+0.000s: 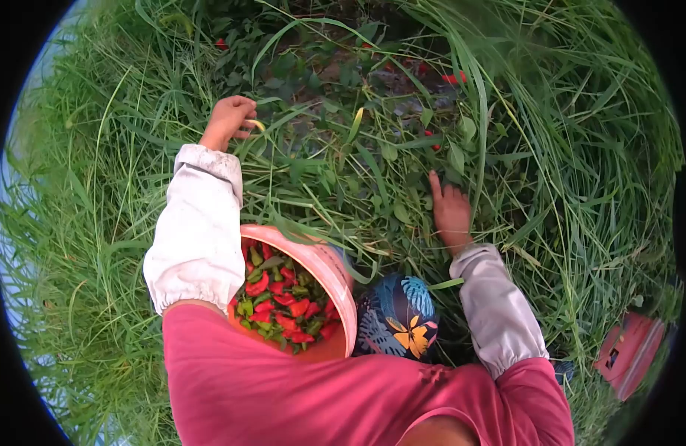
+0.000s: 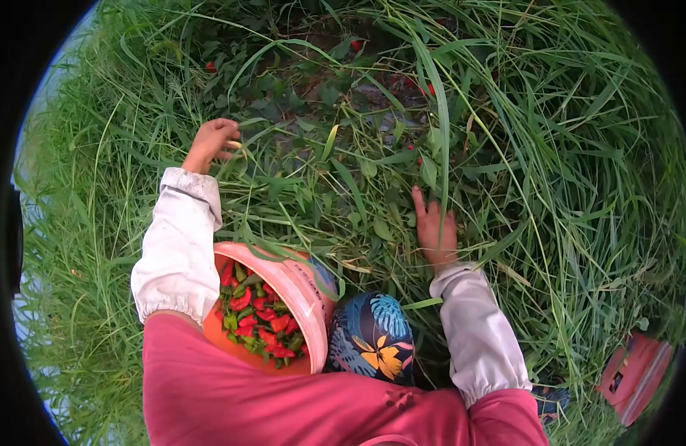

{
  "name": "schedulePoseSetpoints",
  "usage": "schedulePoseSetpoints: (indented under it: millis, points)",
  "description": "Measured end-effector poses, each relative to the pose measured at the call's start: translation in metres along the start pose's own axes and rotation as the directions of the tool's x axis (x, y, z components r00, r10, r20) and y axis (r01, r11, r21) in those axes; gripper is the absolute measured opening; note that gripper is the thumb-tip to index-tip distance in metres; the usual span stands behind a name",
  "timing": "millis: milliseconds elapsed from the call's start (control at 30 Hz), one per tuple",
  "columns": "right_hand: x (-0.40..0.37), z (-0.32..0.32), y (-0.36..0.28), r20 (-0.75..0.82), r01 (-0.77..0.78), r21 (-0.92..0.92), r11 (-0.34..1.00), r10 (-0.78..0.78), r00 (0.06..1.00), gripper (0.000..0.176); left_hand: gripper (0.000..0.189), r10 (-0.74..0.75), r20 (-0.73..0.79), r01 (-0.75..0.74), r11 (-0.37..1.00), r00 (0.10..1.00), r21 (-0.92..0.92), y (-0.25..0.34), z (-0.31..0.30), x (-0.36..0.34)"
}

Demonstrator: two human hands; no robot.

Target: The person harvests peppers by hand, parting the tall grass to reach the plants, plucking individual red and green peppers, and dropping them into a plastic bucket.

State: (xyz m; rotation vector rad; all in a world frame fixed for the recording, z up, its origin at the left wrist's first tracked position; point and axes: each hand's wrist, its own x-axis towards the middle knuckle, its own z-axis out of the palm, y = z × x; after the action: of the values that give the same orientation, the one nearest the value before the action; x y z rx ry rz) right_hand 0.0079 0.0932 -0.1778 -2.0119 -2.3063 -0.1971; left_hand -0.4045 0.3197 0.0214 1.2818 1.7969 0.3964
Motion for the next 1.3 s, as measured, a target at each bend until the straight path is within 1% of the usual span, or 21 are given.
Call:
schedulePoseSetpoints:
  millis: [67,300,400,467,500,567,633,700,767,833,867,900,933,967,1000,1033,1100,1167,1200,1267,1300]
  points:
    - [0.000,0.000,-0.001,-0.019,0.010,-0.011,1.000,-0.010,1.000,0.071,0.022,0.053,-0.192,-0.055,0.998,0.980,-0.004,-0.002,-0.007,0.010]
    - [-0.001,0.008,-0.002,0.026,0.015,-0.009,1.000,-0.014,1.000,0.071,0.021,0.165,-0.162,-0.175,0.983,0.973,-0.051,-0.018,-0.010,0.031]
    - [-0.002,0.002,-0.002,0.011,0.023,0.006,1.000,-0.023,1.000,0.070,0.022,0.141,-0.233,-0.158,0.986,0.962,-0.058,-0.027,-0.019,0.045]
    - [0.003,-0.002,-0.002,-0.020,0.021,0.036,0.999,-0.020,1.000,0.070,0.020,0.066,-0.335,-0.097,0.993,0.940,-0.075,-0.021,-0.032,0.058]
    - [0.002,-0.006,-0.002,-0.002,0.031,0.040,0.999,-0.031,1.000,0.071,0.020,0.080,-0.355,-0.111,0.991,0.931,-0.069,-0.016,-0.038,0.067]
    - [-0.001,-0.007,-0.004,-0.005,0.042,0.041,0.998,-0.042,0.999,0.071,0.023,0.227,-0.405,-0.253,0.967,0.886,-0.011,-0.003,-0.038,0.096]
    - [-0.003,-0.006,-0.004,0.064,0.007,0.082,0.997,-0.012,0.998,0.070,0.028,0.452,-0.369,-0.428,0.891,0.812,0.149,0.013,-0.028,0.132]
    - [0.000,-0.009,-0.003,0.080,0.009,0.098,0.995,-0.017,0.997,0.069,0.035,0.573,-0.277,-0.563,0.817,0.771,0.124,0.045,-0.005,0.144]
    - [0.000,-0.006,-0.004,0.108,0.010,0.110,0.994,-0.022,0.994,0.069,0.040,0.589,-0.296,-0.601,0.797,0.752,0.059,0.050,-0.004,0.171]
    - [-0.001,-0.002,-0.001,0.070,0.030,0.089,0.996,-0.036,0.997,0.068,0.045,0.468,-0.565,-0.507,0.856,0.680,0.100,0.029,-0.032,0.198]
    - [-0.001,-0.003,-0.001,0.142,0.017,0.092,0.996,-0.030,0.989,0.067,0.038,0.345,-0.705,-0.524,0.851,0.619,-0.044,0.008,-0.049,0.207]
    - [0.001,-0.003,0.002,0.149,0.022,0.091,0.996,-0.036,0.988,0.067,0.032,0.191,-0.811,-0.545,0.819,0.553,-0.179,-0.021,-0.074,0.212]
    - [0.001,-0.003,0.003,0.150,0.004,0.153,0.988,-0.027,0.988,0.066,0.020,0.151,-0.788,-0.486,0.850,0.596,-0.205,-0.067,-0.116,0.224]
    - [0.001,-0.001,0.001,0.150,-0.013,0.223,0.975,-0.022,0.988,0.064,0.019,0.067,-0.757,-0.420,0.862,0.650,-0.284,-0.091,-0.135,0.222]
    - [-0.001,0.010,0.002,0.151,-0.013,0.219,0.976,-0.020,0.988,0.064,0.018,-0.017,-0.718,-0.348,0.866,0.696,-0.358,-0.115,-0.154,0.219]
    - [0.001,0.013,0.003,0.148,-0.001,0.230,0.973,-0.034,0.988,0.064,0.025,-0.139,-0.652,-0.271,0.831,0.745,-0.486,-0.127,-0.160,0.206]
    - [0.003,0.014,0.001,0.148,-0.008,0.190,0.982,-0.020,0.989,0.066,0.027,-0.113,-0.644,-0.262,0.850,0.756,-0.457,-0.134,-0.167,0.187]
    - [0.002,0.010,0.000,0.150,0.018,0.145,0.989,-0.040,0.988,0.069,0.038,-0.200,-0.588,-0.121,0.880,0.784,-0.460,-0.130,-0.160,0.177]
    - [0.003,0.007,0.000,0.161,0.010,0.147,0.989,-0.034,0.986,0.069,0.038,-0.204,-0.594,-0.124,0.877,0.778,-0.465,-0.124,-0.154,0.172]
    - [0.006,0.003,-0.001,0.157,0.009,0.132,0.991,-0.030,0.987,0.070,0.062,-0.049,-0.574,-0.013,0.995,0.817,-0.104,-0.102,-0.131,0.155]
    - [0.006,0.003,-0.001,0.153,0.015,0.131,0.991,-0.035,0.988,0.070,0.074,0.020,-0.538,0.035,0.995,0.843,0.092,-0.097,-0.126,0.151]
